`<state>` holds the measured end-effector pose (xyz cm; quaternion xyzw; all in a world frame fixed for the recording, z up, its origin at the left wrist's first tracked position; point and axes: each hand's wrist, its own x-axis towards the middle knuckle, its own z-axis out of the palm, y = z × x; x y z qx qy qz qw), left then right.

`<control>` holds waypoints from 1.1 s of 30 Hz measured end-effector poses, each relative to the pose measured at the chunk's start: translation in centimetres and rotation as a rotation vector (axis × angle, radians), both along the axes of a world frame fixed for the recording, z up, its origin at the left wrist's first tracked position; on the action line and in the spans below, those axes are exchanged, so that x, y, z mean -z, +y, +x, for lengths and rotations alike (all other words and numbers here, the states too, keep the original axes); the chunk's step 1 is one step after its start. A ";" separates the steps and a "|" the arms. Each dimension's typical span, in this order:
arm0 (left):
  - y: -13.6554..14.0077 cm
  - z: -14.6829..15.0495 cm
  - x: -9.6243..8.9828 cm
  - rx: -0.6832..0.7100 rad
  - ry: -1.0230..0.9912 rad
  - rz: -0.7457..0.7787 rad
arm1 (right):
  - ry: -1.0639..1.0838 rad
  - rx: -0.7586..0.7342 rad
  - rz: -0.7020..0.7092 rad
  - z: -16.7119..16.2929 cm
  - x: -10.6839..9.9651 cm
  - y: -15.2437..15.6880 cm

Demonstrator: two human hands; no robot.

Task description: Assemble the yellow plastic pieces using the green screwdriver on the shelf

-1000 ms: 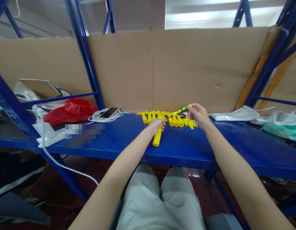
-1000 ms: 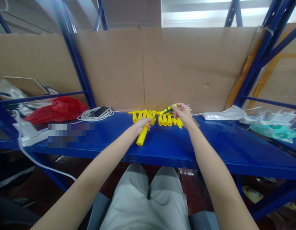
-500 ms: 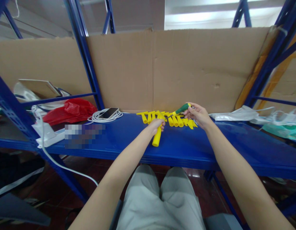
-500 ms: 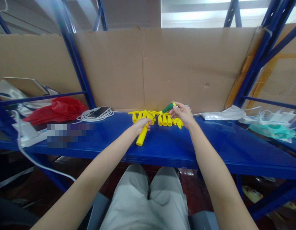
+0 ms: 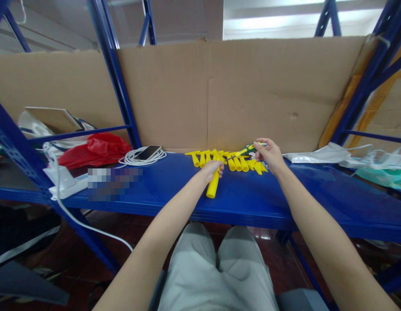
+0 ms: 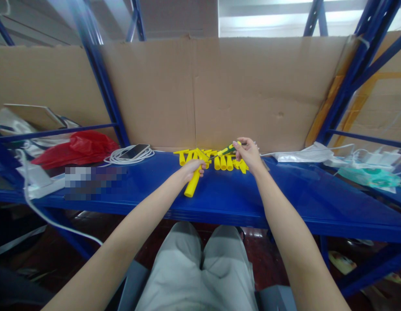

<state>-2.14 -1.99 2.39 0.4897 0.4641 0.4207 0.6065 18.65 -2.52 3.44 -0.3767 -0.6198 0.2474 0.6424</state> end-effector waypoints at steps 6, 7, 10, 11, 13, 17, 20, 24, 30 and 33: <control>0.0 0.0 0.0 0.001 0.007 0.002 | -0.002 -0.082 -0.034 0.2 -0.1 -0.4; 0.0 0.0 0.0 0.003 0.007 0.001 | 0.009 -0.110 -0.047 0.2 -0.2 -0.5; -0.1 0.0 0.0 0.010 0.002 -0.005 | 0.041 -0.190 -0.081 0.2 -0.4 -0.7; -0.1 0.0 0.0 0.011 0.000 -0.005 | 0.048 -0.208 -0.087 0.3 -0.4 -0.8; -0.1 0.0 0.0 0.010 -0.002 -0.005 | 0.051 -0.225 -0.091 0.3 -0.4 -0.8; 0.0 0.0 0.0 0.000 0.006 -0.006 | 0.025 -0.202 -0.079 0.3 -0.4 -0.8; 0.1 0.0 0.1 -0.001 0.007 -0.004 | 0.032 -0.144 -0.059 0.2 -0.3 -0.6; 0.1 0.0 0.1 -0.004 0.002 -0.011 | 0.042 -0.089 -0.033 0.2 -0.2 -0.3; 0.2 0.0 0.1 0.001 0.013 -0.008 | 0.026 -0.108 -0.043 0.1 -0.3 -0.4; 0.2 0.0 0.1 0.002 0.005 -0.003 | 0.044 -0.145 -0.065 0.0 -0.4 -0.6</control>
